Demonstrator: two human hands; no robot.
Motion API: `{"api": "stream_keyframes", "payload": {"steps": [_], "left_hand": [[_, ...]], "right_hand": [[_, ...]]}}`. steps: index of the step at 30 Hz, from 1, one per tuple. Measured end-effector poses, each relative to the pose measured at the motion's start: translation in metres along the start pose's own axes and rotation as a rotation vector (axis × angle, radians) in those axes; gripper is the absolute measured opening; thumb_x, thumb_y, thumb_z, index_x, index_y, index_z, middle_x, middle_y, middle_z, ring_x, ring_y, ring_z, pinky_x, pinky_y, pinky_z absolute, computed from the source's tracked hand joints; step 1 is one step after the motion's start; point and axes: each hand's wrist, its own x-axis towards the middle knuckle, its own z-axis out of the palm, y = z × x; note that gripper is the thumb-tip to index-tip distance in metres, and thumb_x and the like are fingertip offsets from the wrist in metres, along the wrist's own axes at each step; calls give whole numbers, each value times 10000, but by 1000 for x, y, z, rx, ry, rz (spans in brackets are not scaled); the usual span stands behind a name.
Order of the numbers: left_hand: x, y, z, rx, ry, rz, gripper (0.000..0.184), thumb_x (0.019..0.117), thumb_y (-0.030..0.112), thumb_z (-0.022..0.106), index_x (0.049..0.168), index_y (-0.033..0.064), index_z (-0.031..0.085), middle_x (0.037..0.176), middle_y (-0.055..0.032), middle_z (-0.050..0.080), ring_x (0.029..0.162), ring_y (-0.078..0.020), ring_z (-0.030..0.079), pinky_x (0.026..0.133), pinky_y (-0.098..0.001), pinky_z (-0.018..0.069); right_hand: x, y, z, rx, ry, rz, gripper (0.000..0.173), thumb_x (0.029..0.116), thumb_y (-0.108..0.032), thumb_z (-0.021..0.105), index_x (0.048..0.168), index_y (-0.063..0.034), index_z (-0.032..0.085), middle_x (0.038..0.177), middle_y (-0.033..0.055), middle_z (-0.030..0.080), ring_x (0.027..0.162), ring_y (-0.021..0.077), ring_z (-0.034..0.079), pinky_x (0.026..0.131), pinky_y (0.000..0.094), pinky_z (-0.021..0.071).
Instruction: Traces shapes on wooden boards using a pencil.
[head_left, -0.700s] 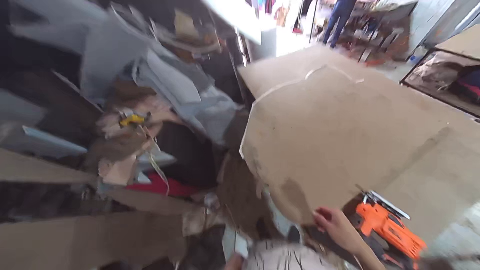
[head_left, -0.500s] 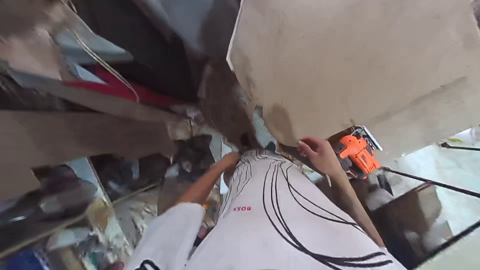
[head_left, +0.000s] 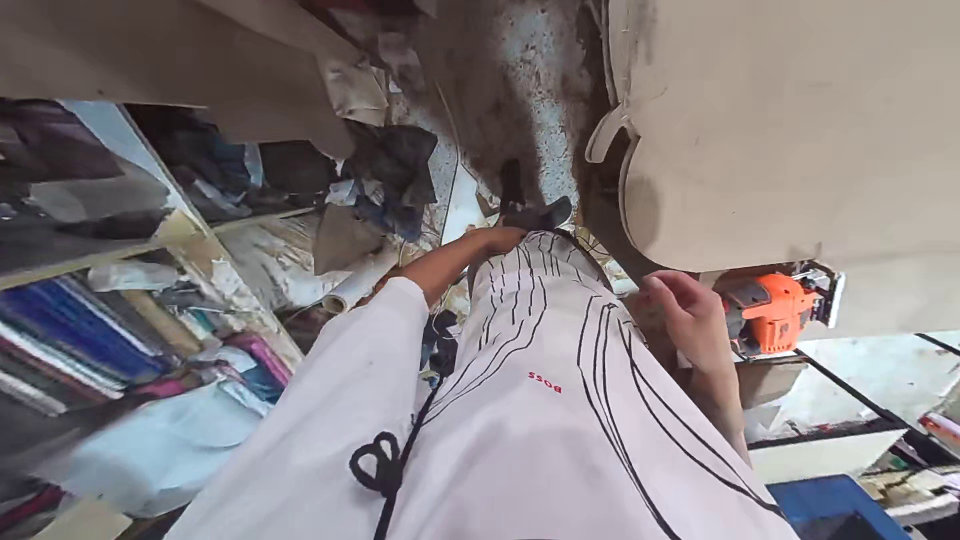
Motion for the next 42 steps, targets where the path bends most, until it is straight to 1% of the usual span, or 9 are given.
{"api": "stream_keyframes", "payload": {"steps": [4,9,15,18,24,28,32,35,42], "left_hand": [[44,2,18,252,-84,-230,391,1087,201,434,1300,-63,628,1348,-257,627,1357,-446,508,1188,-758,87],[62,3,37,507,-47,-558,605,920,186,722,1388,-135,512,1501,-308,466,1444,-501,364,1199,-722,62],[26,-2,7,327,2,-414,385,964,23,584,1313,-141,564,1402,-335,539,1338,-523,478,1139,-714,292],[24,-4,2,302,-24,-427,457,970,17,565,1407,-99,508,1460,-330,496,1374,-531,440,1144,-761,225],[52,-3,11,334,-84,-608,476,1036,190,538,1343,-173,523,1418,-376,503,1360,-557,437,1109,-800,193],[37,-5,2,130,-100,-475,399,1063,176,489,1303,-124,598,1378,-313,583,1381,-505,454,1158,-791,58],[-38,9,-5,-28,-35,-277,433,1078,299,462,1354,-1,607,1428,-280,540,1367,-511,459,1006,-860,294],[-62,37,-2,22,-45,-364,267,981,164,600,1091,-62,692,1195,-293,654,1152,-489,619,888,-718,504],[-33,17,8,-304,67,-652,449,984,300,601,1196,-91,658,1380,-342,548,1337,-516,481,1044,-751,371]], "right_hand": [[18,-4,15,-24,-37,41,254,1069,-239,568,1141,-36,702,942,40,753,810,149,739,737,356,655],[32,-6,34,-38,-84,34,250,1070,-246,566,1131,-48,707,926,26,752,793,126,733,725,326,647],[23,-12,30,-65,-56,5,253,1071,-268,564,1142,-73,708,939,12,757,801,128,739,726,327,653],[17,-4,28,-72,-43,33,260,1069,-273,568,1152,-70,707,935,15,755,793,129,738,716,325,654],[38,-4,41,-69,-74,63,255,1062,-281,574,1147,-86,716,917,16,758,787,142,743,722,345,659],[39,-3,54,-151,-134,81,257,1056,-296,567,1141,-105,716,909,-10,755,773,104,731,705,318,646],[19,-3,51,-221,-182,90,245,1051,-313,590,1148,-130,721,924,-34,757,798,64,724,729,294,639],[11,9,47,-278,-137,191,261,1045,-345,577,1099,-150,742,874,-40,752,760,60,712,697,298,627],[11,89,48,-410,-222,352,335,1029,-305,594,1137,-21,736,956,142,752,828,241,718,799,509,572]]}}
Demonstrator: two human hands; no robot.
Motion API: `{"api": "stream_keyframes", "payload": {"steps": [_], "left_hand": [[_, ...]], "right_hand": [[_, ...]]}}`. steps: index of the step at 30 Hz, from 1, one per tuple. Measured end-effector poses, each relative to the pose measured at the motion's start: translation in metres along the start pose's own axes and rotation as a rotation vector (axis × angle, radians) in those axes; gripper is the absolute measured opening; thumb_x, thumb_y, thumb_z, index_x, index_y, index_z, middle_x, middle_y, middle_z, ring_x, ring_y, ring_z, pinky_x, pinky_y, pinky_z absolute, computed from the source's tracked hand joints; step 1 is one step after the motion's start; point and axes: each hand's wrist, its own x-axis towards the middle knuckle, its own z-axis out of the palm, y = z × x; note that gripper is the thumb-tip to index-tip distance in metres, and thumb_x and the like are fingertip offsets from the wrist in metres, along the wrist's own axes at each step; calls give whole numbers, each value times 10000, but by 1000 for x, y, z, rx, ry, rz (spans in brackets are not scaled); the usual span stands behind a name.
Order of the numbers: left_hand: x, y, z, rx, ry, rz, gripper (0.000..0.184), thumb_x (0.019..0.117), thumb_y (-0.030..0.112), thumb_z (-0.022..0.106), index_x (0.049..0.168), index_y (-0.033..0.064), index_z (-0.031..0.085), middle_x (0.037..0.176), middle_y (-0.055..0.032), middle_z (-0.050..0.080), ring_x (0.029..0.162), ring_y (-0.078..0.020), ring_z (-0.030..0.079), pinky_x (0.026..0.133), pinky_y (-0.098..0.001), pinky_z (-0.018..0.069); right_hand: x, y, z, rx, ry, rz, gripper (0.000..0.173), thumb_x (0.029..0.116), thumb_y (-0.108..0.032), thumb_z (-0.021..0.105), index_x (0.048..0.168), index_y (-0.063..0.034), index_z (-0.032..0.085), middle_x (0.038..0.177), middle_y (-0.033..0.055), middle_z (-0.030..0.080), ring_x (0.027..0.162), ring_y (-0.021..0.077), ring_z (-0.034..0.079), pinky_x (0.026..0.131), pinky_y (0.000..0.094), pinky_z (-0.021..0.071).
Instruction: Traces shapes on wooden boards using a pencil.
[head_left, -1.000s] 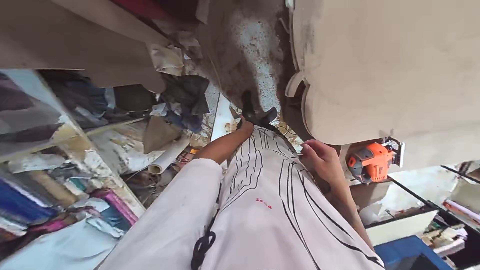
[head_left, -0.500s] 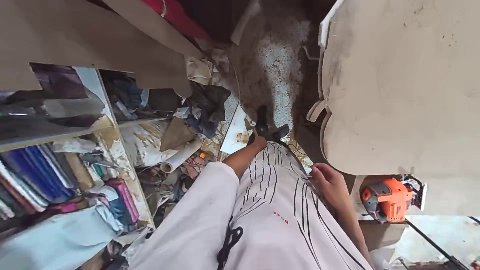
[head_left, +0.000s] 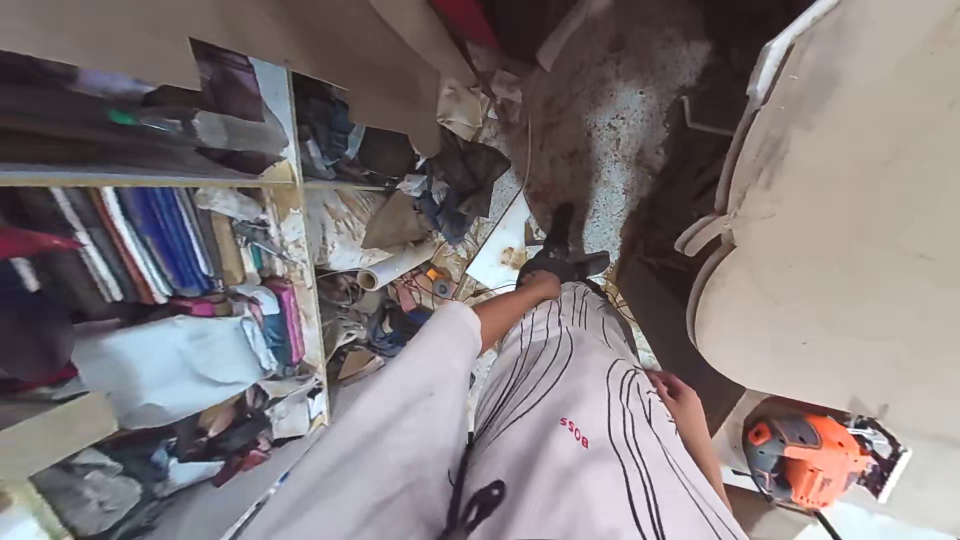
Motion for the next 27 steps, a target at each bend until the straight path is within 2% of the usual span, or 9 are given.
{"api": "stream_keyframes", "payload": {"steps": [2,4,6,8,13,17,20,24,27], "left_hand": [[5,9,6,24,12,-59,538,962,361,628,1243,-98,630,1447,-360,470,1395,-528,400,1083,-776,284],[9,6,3,83,10,-42,497,974,409,577,1171,-30,703,1366,-295,588,1344,-487,492,1056,-773,335],[13,-2,-5,160,-19,8,449,1007,378,535,1169,-4,708,1316,-264,635,1288,-475,550,1006,-771,384],[18,-6,-12,138,-1,-8,427,997,323,579,1202,-36,682,1333,-279,618,1277,-479,560,995,-753,419],[18,-1,-12,100,270,-96,459,916,229,667,1250,-80,610,1349,-313,580,1218,-504,585,947,-704,477],[23,-12,-15,-149,353,-172,539,879,269,704,1274,-80,591,1337,-299,593,1249,-451,587,984,-654,489],[26,-17,-16,-325,386,-249,634,855,311,764,1321,-71,569,1370,-298,575,1287,-437,568,1025,-635,482],[16,-19,-19,-195,482,-179,372,888,174,656,1192,-40,653,1274,-283,633,1200,-451,619,933,-656,519],[-37,-23,-39,-20,510,1,264,894,111,663,1098,-57,677,1150,-332,651,1123,-529,616,917,-708,488]], "right_hand": [[-1,2,0,9,-4,20,328,1035,-306,593,1145,-32,737,967,132,754,837,231,718,812,500,572],[-2,-1,0,52,6,48,302,1046,-301,589,1132,-53,737,947,91,755,824,185,719,804,455,592],[-5,-3,1,106,25,66,296,1049,-298,578,1127,-59,733,929,65,753,801,150,717,780,412,604],[-7,0,1,150,47,87,297,1052,-306,572,1136,-67,727,935,54,756,797,138,723,772,393,616],[-18,7,-1,198,111,129,290,1047,-341,575,1140,-112,726,928,15,766,796,123,743,753,373,646],[-17,-17,-5,114,135,-1,301,1048,-351,566,1135,-111,726,935,23,755,818,109,723,785,364,620],[-7,-47,-11,128,136,-122,291,1054,-332,549,1138,-111,719,912,9,742,786,88,707,751,331,615],[-9,-82,-21,48,172,-260,299,1059,-320,542,1139,-92,718,936,21,739,813,89,705,762,305,608],[-24,-109,-39,-58,242,-338,312,1065,-321,531,1144,-82,714,944,27,722,824,106,693,762,312,605]]}}
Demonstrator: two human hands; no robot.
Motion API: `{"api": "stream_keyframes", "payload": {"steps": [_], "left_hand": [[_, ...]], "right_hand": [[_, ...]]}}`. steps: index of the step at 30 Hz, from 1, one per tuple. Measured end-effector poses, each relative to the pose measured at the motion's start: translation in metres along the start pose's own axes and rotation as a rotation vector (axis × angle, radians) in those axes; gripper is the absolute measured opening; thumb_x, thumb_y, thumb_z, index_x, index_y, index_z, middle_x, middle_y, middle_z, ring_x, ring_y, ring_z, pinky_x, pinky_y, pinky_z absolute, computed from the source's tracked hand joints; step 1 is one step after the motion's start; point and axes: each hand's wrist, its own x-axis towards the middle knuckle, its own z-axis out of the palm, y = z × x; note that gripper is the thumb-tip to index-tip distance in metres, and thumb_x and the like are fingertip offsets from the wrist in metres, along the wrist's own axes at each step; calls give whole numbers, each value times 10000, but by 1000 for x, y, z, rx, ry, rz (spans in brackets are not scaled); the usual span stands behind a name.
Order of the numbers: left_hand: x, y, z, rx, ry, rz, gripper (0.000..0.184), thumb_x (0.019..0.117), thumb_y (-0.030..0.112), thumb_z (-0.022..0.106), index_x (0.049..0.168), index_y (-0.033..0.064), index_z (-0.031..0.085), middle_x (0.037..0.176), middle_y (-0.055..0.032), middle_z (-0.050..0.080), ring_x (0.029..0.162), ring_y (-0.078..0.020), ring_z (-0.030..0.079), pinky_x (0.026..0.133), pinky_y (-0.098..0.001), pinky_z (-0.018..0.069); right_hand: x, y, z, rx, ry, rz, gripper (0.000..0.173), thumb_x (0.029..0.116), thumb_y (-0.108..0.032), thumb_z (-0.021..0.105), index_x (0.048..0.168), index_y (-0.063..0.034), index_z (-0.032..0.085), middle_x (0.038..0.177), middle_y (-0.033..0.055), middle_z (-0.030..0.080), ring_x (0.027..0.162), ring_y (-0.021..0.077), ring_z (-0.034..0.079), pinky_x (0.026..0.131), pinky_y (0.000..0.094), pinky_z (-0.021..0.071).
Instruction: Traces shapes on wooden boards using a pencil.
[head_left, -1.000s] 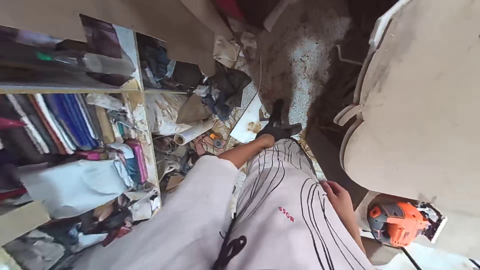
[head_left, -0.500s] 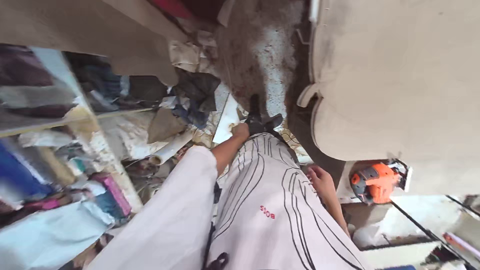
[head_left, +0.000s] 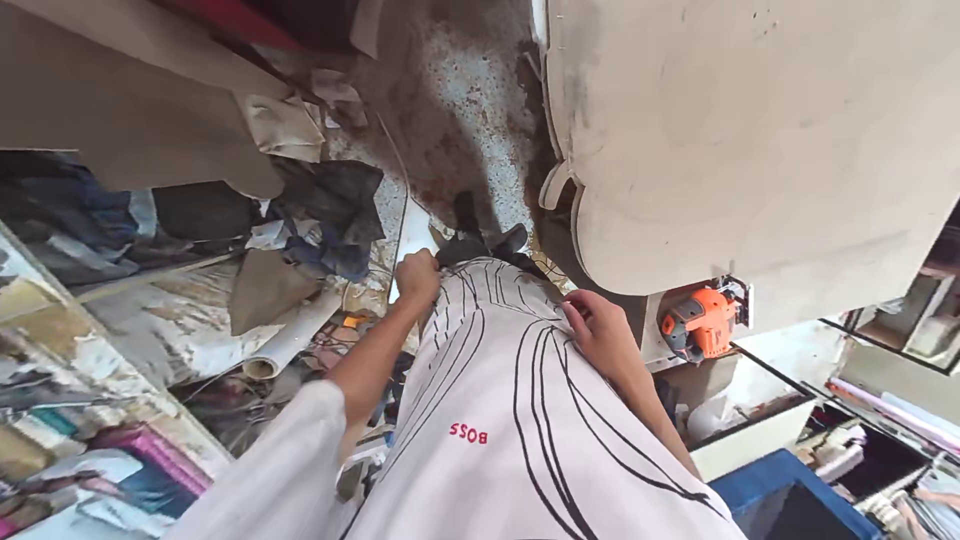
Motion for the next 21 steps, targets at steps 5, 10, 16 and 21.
{"api": "stream_keyframes", "payload": {"steps": [5,10,16,21], "left_hand": [[-136,28,-122,132,10,391,120,951,32,614,1013,16,715,877,-251,704,859,-488,689,761,-693,526],[-209,87,-150,52,244,907,96,987,69,586,960,45,674,773,-117,653,720,-319,670,616,-478,558],[-193,149,-107,-535,526,825,385,995,324,694,1290,79,665,1182,-67,727,1040,-150,711,910,-375,606],[-130,180,-36,-722,479,404,429,1010,423,637,1353,165,619,1293,4,685,1115,-91,684,989,-379,577]], "right_hand": [[29,-36,-14,-124,-14,-227,376,1019,-362,625,1284,-103,689,1033,82,714,854,176,692,752,368,602],[53,-60,-4,-289,-255,-510,279,1051,-255,546,1198,-75,700,975,127,670,826,267,691,696,420,595],[81,15,-70,162,-139,-510,191,1024,-143,609,1043,8,723,858,67,728,743,123,699,698,315,616],[183,70,-131,561,-8,-624,165,934,-88,715,1076,-25,658,879,80,701,650,156,662,545,328,592]]}}
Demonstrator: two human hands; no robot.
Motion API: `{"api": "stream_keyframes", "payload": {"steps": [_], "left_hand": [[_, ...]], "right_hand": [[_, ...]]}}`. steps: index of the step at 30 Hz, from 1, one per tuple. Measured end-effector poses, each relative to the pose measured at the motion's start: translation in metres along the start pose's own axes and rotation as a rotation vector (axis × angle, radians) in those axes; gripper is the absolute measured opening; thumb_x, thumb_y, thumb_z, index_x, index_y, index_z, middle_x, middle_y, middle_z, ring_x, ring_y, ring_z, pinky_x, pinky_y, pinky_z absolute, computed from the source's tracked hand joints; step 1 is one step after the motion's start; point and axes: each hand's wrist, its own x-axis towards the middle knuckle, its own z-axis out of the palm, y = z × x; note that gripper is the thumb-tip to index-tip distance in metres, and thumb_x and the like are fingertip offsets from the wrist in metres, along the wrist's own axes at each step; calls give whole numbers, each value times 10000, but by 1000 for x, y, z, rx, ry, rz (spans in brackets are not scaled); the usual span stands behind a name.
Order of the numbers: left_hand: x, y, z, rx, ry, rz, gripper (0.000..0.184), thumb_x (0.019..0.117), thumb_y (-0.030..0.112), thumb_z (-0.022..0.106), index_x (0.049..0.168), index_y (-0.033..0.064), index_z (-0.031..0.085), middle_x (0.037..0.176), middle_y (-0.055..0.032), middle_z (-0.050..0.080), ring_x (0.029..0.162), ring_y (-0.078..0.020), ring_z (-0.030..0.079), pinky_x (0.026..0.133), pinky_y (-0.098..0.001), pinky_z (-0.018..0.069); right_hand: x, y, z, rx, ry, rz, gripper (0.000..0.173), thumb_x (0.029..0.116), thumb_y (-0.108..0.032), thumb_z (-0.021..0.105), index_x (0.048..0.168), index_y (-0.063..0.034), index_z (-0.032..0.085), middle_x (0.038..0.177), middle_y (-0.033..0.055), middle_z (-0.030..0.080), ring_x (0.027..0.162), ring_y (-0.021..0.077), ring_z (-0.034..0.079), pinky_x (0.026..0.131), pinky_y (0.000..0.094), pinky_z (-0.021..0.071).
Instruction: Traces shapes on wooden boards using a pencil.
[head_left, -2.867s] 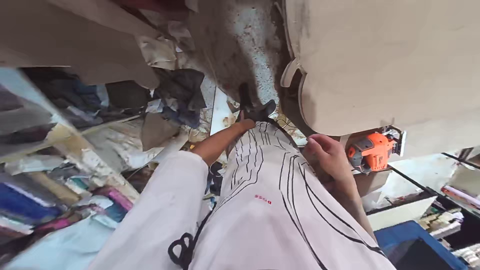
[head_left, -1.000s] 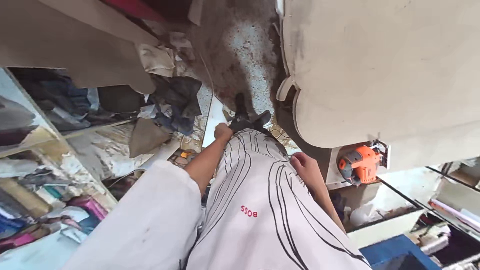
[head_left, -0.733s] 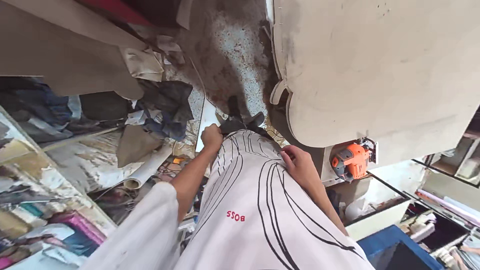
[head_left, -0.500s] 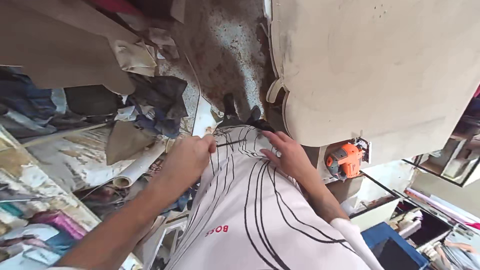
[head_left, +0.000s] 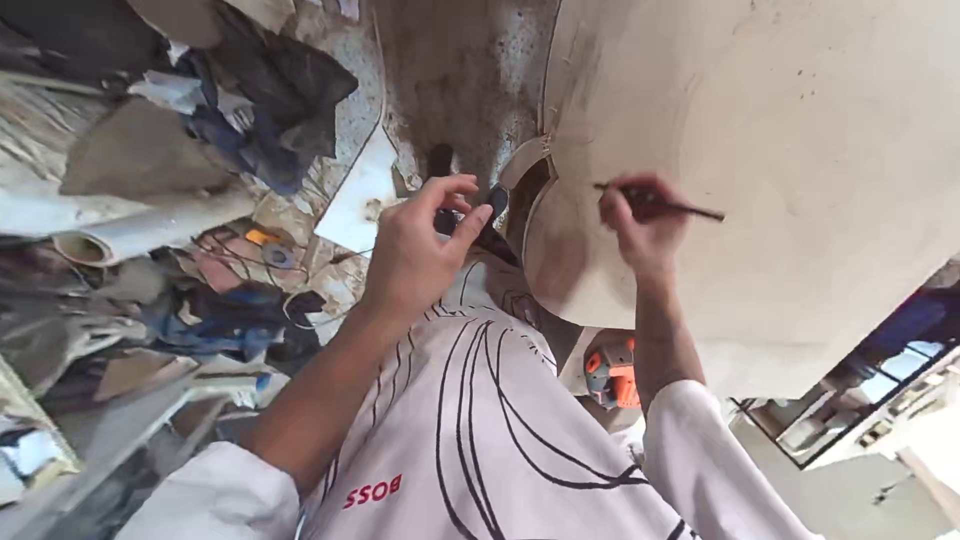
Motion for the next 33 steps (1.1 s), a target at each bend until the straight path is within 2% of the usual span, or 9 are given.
{"api": "stream_keyframes", "payload": {"steps": [2,4,7,11,15,21,25,30,33], "left_hand": [[4,-9,31,-116,-65,-138,483,998,437,651,1399,181,569,1343,3,655,1141,-101,678,996,-386,584],[7,-12,55,-276,-73,-253,555,976,436,687,1429,163,517,1352,-19,638,1140,-119,680,972,-380,597],[5,-18,82,-457,-118,-366,650,956,439,716,1466,135,450,1366,-46,623,1111,-155,700,921,-386,632],[-6,-27,112,-565,-332,-463,619,955,431,715,1422,71,528,1297,-66,678,1155,-152,682,997,-373,591],[-13,-31,131,-641,-392,-462,598,987,408,681,1432,48,506,1293,-61,678,1188,-118,661,1034,-334,571],[-7,-36,128,-660,-444,-447,608,984,401,688,1440,48,495,1289,-53,682,1174,-126,672,1025,-331,580],[-6,-36,128,-670,-447,-428,589,987,370,692,1429,34,498,1287,-62,681,1175,-125,670,1027,-328,577],[-6,-38,129,-696,-449,-406,586,996,340,685,1435,11,479,1289,-73,678,1177,-127,670,1023,-324,580],[-6,-41,130,-705,-463,-385,561,997,349,682,1410,20,494,1262,-62,689,1154,-127,680,1009,-321,587]], "right_hand": [[35,19,-12,26,-23,-50,155,917,-75,700,1047,-43,622,866,48,664,642,114,613,532,273,542],[66,39,-15,112,-69,-132,120,901,-34,671,1005,5,625,799,63,660,601,129,602,498,297,518],[78,52,-9,123,-151,-108,116,922,0,630,1013,63,664,799,120,709,586,177,665,465,331,572],[71,49,-1,-30,-162,12,154,904,17,642,1057,31,656,798,101,676,533,127,606,414,257,515],[76,51,-3,-74,-187,28,131,881,22,667,1009,32,692,743,72,662,514,83,567,416,221,478],[78,52,-1,-69,-144,48,113,889,29,669,998,38,700,704,64,639,490,77,535,401,213,452],[67,54,-8,-103,-169,42,78,860,-4,686,935,11,698,674,42,624,469,69,509,382,206,423],[71,55,-7,-112,-176,5,95,860,-20,694,949,13,707,694,47,636,487,66,524,398,210,437],[77,54,-4,-33,-161,21,130,899,6,665,1021,49,678,742,80,653,512,94,565,408,233,479]]}}
